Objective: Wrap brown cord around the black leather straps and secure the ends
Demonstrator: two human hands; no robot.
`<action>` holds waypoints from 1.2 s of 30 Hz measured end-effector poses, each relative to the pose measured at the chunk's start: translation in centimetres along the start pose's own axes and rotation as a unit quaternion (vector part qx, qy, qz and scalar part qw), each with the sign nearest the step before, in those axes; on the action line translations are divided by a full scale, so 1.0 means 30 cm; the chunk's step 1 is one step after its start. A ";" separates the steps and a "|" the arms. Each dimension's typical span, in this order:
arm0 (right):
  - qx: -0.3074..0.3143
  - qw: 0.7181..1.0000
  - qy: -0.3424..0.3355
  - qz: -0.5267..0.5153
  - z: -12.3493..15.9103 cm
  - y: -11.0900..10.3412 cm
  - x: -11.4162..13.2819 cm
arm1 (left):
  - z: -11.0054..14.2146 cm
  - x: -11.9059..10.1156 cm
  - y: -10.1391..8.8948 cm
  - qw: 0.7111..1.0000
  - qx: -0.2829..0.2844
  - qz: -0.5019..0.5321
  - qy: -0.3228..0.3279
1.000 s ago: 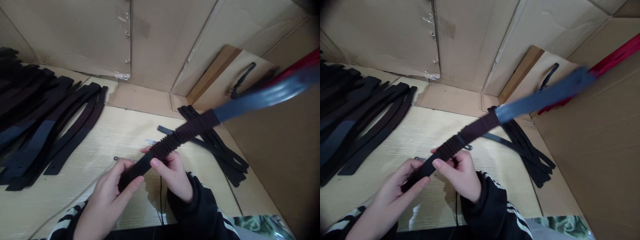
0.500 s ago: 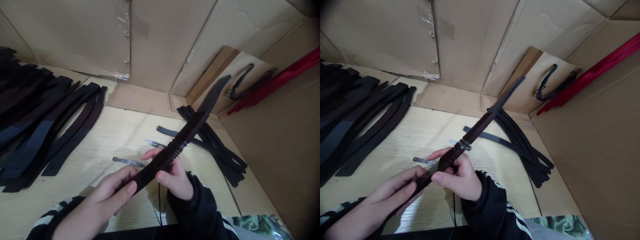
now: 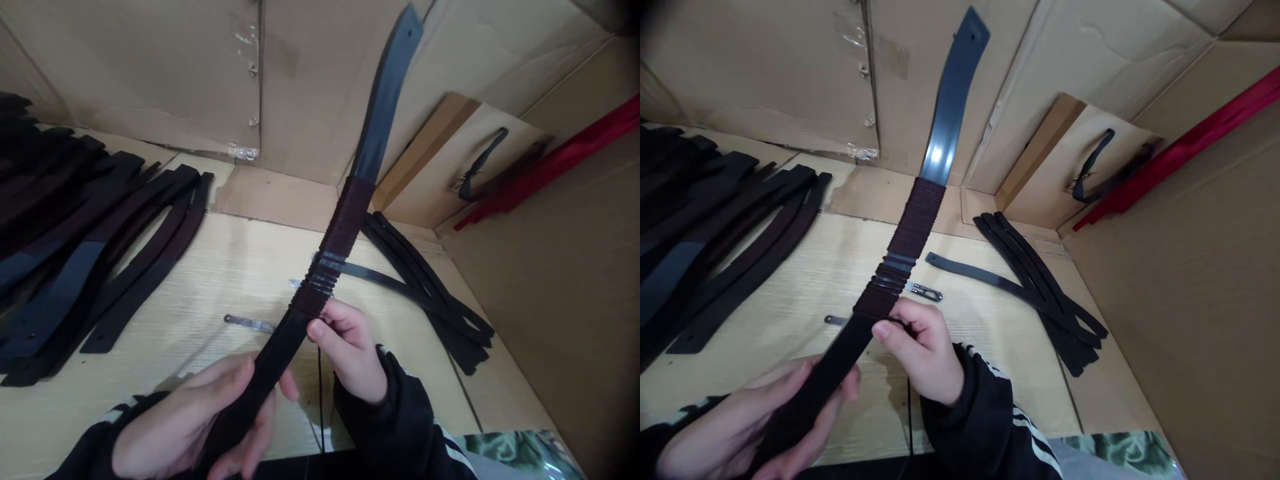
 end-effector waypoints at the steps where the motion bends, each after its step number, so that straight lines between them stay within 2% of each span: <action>1: -0.005 1.000 0.009 0.012 -0.001 -0.001 -0.003 | 0.003 0.000 -0.001 1.000 -0.016 0.015 0.001; 3: -0.023 0.999 0.027 0.025 -0.005 -0.003 -0.010 | 0.004 -0.006 -0.006 0.995 -0.095 0.006 0.032; 6: -0.046 0.997 0.049 0.020 -0.010 -0.004 -0.018 | -0.003 -0.017 -0.010 0.964 -0.232 -0.098 0.079; 8: -0.056 0.996 0.070 0.025 -0.011 -0.003 -0.024 | -0.011 -0.019 -0.008 0.922 -0.308 -0.206 0.109; 10: -0.070 0.993 0.093 0.021 -0.009 -0.004 -0.034 | -0.018 -0.017 -0.008 0.860 -0.385 -0.313 0.121; 11: -0.077 0.992 0.098 0.010 -0.008 -0.005 -0.040 | -0.018 -0.018 -0.007 0.830 -0.418 -0.350 0.122; 12: -0.082 0.992 0.097 -0.007 -0.006 -0.006 -0.045 | -0.018 -0.020 -0.007 0.811 -0.434 -0.373 0.119; 13: -0.083 0.992 0.093 -0.024 -0.004 -0.008 -0.049 | -0.016 -0.024 -0.006 0.812 -0.430 -0.378 0.113; 14: -0.081 0.992 0.087 -0.041 -0.003 -0.010 -0.051 | -0.014 -0.030 -0.003 0.835 -0.396 -0.368 0.105; 17: -0.056 0.993 0.082 -0.069 -0.001 -0.013 -0.046 | 0.001 -0.044 0.012 0.944 -0.222 -0.240 0.042; 18: -0.049 0.992 0.085 -0.073 -0.002 -0.012 -0.041 | 0.007 -0.045 0.017 0.966 -0.179 -0.188 0.009; 20: -0.044 0.992 0.090 -0.080 -0.005 -0.008 -0.030 | 0.016 -0.036 0.019 0.982 -0.142 -0.119 -0.034; 21: -0.049 0.991 0.091 -0.081 -0.007 -0.006 -0.026 | 0.016 -0.027 0.016 0.982 -0.150 -0.104 -0.040; 22: -0.058 0.991 0.092 -0.078 -0.010 -0.004 -0.024 | 0.014 -0.016 0.010 0.979 -0.173 -0.098 -0.034; 24: -0.083 0.990 0.097 -0.065 -0.014 -0.003 -0.025 | 0.007 0.006 -0.006 0.961 -0.257 -0.104 -0.006; 27: -0.094 0.987 0.114 -0.064 -0.018 -0.001 -0.039 | -0.004 0.022 -0.011 0.913 -0.349 -0.204 0.051; 30: -0.078 0.985 0.130 -0.088 -0.016 -0.001 -0.051 | -0.013 0.016 0.013 0.855 -0.379 -0.343 0.094; 33: -0.053 0.982 0.141 -0.112 -0.010 -0.002 -0.053 | -0.017 0.012 0.037 0.804 -0.423 -0.399 0.122; 36: -0.027 0.980 0.138 -0.141 -0.002 -0.002 -0.051 | -0.017 0.021 0.050 0.788 -0.451 -0.399 0.127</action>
Point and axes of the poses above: each hand's wrist, its own z-axis away from the middle knuckle, its own y-axis out of the palm, x = y × z, the point moved 2 cm from there along -z, towards the middle knuckle, and after that the axes turned 10 degrees about -y, right-handed, at the moved point
